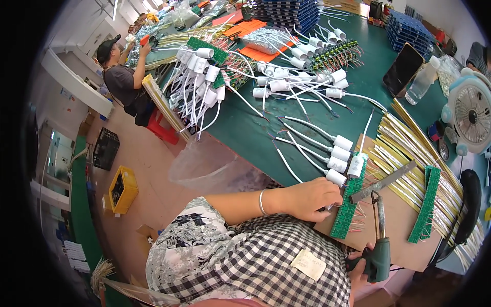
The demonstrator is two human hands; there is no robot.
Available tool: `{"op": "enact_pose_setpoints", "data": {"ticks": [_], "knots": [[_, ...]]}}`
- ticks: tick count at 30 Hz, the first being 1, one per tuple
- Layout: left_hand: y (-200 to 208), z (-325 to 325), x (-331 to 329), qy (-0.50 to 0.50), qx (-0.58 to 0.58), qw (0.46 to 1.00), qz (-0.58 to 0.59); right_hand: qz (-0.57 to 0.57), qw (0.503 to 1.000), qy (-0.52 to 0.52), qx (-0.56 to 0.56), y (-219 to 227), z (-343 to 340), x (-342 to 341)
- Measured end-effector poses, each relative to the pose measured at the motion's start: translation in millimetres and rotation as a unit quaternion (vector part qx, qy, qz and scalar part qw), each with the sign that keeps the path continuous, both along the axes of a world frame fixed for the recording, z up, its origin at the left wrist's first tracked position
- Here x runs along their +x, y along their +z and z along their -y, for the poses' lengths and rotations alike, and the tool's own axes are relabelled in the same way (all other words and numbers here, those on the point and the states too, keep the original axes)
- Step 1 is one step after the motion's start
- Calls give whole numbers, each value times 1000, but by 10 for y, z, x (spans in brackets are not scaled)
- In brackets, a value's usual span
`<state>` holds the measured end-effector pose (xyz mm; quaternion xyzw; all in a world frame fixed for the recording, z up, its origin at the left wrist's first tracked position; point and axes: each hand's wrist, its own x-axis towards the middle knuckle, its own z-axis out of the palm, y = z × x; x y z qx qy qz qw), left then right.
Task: The person solders wires from white cylindrical casings onto green circuit boards using a soldering iron, positioning each component by hand.
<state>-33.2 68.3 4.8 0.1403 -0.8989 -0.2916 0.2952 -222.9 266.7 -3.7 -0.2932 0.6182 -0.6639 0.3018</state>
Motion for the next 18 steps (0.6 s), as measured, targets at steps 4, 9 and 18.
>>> {"op": "enact_pose_setpoints", "data": {"ticks": [4,9,18], "knots": [[-118,67,32,-28,26,999,9,-11,1000,-16,-11,-46,9,-10],[-93,43,62,32,47,997,46,-8,1000,-16,-8,-56,1,-16],[-94,-81,133,97,17,994,36,13,1000,14,2,-12,-49,-21]]}}
